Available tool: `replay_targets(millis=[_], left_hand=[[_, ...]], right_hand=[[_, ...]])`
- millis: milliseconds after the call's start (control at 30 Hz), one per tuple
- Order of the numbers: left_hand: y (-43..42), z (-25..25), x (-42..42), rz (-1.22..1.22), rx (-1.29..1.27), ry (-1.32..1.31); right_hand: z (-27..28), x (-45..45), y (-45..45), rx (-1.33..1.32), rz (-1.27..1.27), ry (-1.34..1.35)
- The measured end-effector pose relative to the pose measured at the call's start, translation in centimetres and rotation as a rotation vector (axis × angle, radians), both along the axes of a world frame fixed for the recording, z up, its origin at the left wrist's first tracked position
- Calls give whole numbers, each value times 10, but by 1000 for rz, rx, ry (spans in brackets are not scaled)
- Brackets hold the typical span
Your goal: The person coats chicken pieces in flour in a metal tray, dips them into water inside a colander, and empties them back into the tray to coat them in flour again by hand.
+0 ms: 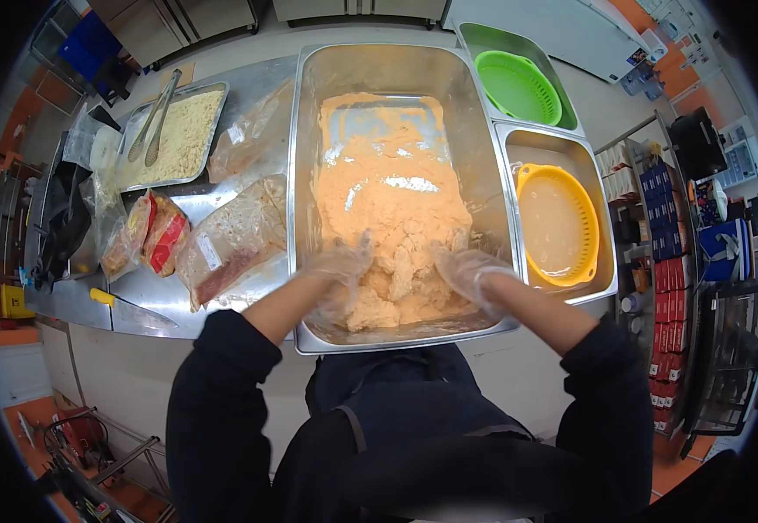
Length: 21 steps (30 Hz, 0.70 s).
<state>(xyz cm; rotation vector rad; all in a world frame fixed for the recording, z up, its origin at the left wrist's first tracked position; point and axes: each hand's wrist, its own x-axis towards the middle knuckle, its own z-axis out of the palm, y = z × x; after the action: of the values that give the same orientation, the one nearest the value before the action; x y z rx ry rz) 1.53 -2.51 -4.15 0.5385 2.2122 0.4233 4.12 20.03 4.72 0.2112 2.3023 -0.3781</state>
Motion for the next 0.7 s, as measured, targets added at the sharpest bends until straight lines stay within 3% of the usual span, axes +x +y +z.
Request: replay_targets(millis=[33, 100, 133, 200, 233, 267, 300, 333, 367, 433, 467, 500, 533, 567, 633, 667, 700], left_hand=[[9, -8, 9, -3, -1, 0], [35, -32, 26, 97, 352, 216], [45, -59, 24, 92, 352, 219], [63, -112, 26, 478, 171, 59], [70, -97, 20, 466, 173, 65], [76, -69, 18, 677, 161, 57], [79, -53, 18, 886, 144, 50], [77, -58, 15, 881, 143, 58], [72, -68, 11, 849, 293, 141], [60, -57, 9, 816, 437, 212], [52, -17, 10, 972, 633, -55], [42, 15, 9, 1116, 826, -330], [29, 34, 9, 1118, 824, -331], [12, 49, 9, 1104, 727, -449], [-6, 51, 7, 1097, 625, -569], [-10, 46, 0, 1003, 519, -413], [-12, 46, -4, 909, 416, -260]], right_hand=[[7, 6, -14, -96, -407, -81], [-32, 14, -36, -138, -493, 68], [-57, 12, -42, -181, -582, 224], [-91, 1, -44, -124, -581, 231], [-106, -12, -41, -71, -576, 255], [-127, -23, -27, -69, -579, 251], [-148, -34, -6, -196, -337, 244], [-137, -43, -1, -323, -91, 244], [-127, -45, 4, -327, -92, 251], [-27, -36, -2, -682, -245, 257], [-14, -32, -2, -682, -252, 250], [-5, -31, 0, -512, 95, 415], [3, -31, 1, -328, 443, 568], [10, -31, 6, -330, 445, 564], [17, -33, 16, -309, 833, 400], [17, -31, 15, -310, 837, 398], [17, -27, 14, -470, 252, 276]])
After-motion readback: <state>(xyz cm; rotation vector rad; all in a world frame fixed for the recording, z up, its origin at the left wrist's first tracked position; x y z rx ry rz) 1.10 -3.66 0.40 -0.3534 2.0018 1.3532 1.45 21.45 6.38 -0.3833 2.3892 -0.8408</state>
